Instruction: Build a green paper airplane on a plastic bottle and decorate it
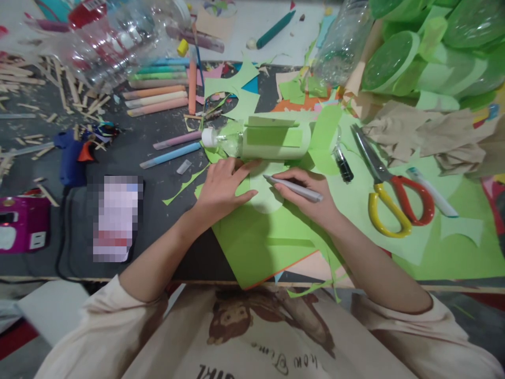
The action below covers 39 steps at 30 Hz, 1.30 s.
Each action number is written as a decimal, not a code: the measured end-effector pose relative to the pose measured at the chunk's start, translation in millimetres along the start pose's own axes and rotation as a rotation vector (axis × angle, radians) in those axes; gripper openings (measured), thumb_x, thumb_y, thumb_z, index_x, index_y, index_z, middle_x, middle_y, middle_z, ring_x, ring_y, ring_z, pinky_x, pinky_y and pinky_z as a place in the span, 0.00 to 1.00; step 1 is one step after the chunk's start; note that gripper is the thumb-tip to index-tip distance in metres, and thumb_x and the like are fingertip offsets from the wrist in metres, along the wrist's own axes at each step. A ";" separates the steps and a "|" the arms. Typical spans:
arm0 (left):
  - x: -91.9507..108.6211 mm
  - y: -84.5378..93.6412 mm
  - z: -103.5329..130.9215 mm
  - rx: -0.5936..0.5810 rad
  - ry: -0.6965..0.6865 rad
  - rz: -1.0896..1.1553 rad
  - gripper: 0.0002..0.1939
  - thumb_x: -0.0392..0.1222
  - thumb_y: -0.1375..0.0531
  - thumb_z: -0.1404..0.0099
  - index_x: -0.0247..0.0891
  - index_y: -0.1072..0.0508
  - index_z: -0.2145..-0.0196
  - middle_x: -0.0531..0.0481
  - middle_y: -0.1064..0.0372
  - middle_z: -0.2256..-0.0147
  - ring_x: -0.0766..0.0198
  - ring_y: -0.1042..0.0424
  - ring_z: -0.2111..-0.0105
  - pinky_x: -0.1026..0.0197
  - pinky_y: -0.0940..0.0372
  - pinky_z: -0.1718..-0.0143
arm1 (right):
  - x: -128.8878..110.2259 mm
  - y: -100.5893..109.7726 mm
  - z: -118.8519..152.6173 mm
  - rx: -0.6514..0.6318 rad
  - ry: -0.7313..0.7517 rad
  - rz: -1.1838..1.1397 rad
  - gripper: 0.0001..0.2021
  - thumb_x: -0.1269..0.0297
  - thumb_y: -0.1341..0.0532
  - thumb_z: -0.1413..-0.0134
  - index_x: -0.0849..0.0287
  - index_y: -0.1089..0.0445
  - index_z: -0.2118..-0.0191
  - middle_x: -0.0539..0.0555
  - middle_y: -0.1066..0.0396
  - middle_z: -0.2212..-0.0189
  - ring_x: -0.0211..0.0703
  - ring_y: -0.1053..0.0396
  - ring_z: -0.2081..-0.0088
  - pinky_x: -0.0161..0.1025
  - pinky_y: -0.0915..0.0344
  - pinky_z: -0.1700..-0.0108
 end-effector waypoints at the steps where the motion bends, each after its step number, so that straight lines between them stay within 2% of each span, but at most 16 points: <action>1: -0.3 0.1 0.0 -0.002 0.004 0.001 0.30 0.50 0.42 0.31 0.46 0.39 0.33 0.42 0.35 0.49 0.46 0.38 0.49 0.50 0.44 0.45 | -0.6 -0.5 0.2 -0.006 0.004 -0.004 0.04 0.65 0.34 0.46 0.55 0.22 0.63 0.52 0.20 0.68 0.41 0.23 0.69 0.38 0.26 0.68; 11: -0.6 -0.2 -0.7 -0.021 0.024 0.003 0.31 0.50 0.41 0.31 0.46 0.40 0.33 0.42 0.35 0.49 0.46 0.38 0.48 0.50 0.45 0.44 | -4.7 -3.4 2.8 -0.081 0.027 0.012 0.06 0.64 0.35 0.45 0.58 0.21 0.63 0.52 0.21 0.71 0.38 0.27 0.73 0.35 0.33 0.72; 23: -1.3 -3.6 -1.0 -0.014 0.015 -0.019 0.32 0.50 0.41 0.30 0.47 0.42 0.32 0.43 0.36 0.50 0.47 0.38 0.48 0.50 0.45 0.44 | -13.3 -12.1 6.9 -0.218 0.076 0.027 0.07 0.62 0.37 0.42 0.58 0.23 0.66 0.52 0.22 0.73 0.38 0.28 0.73 0.34 0.36 0.72; 30: -0.8 -1.3 -0.8 -0.006 0.001 -0.014 0.31 0.50 0.41 0.30 0.47 0.42 0.32 0.42 0.35 0.49 0.47 0.38 0.48 0.50 0.44 0.44 | -19.6 -20.0 9.6 -0.343 0.117 0.039 0.07 0.63 0.37 0.41 0.59 0.24 0.66 0.53 0.23 0.73 0.37 0.29 0.74 0.33 0.36 0.71; 39: -0.6 -1.2 0.1 0.001 -0.004 -0.009 0.31 0.49 0.41 0.30 0.46 0.41 0.33 0.42 0.35 0.49 0.47 0.37 0.49 0.51 0.44 0.45 | -19.6 -24.0 10.7 -0.387 0.152 0.060 0.06 0.65 0.38 0.43 0.60 0.23 0.66 0.53 0.23 0.74 0.37 0.29 0.74 0.33 0.37 0.72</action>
Point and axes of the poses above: each hand's wrist, its own z-axis away from the middle knuckle, its own y-axis out of the back of the hand, x = y × z, the point moved 8 cm from there along -z, towards the middle knuckle
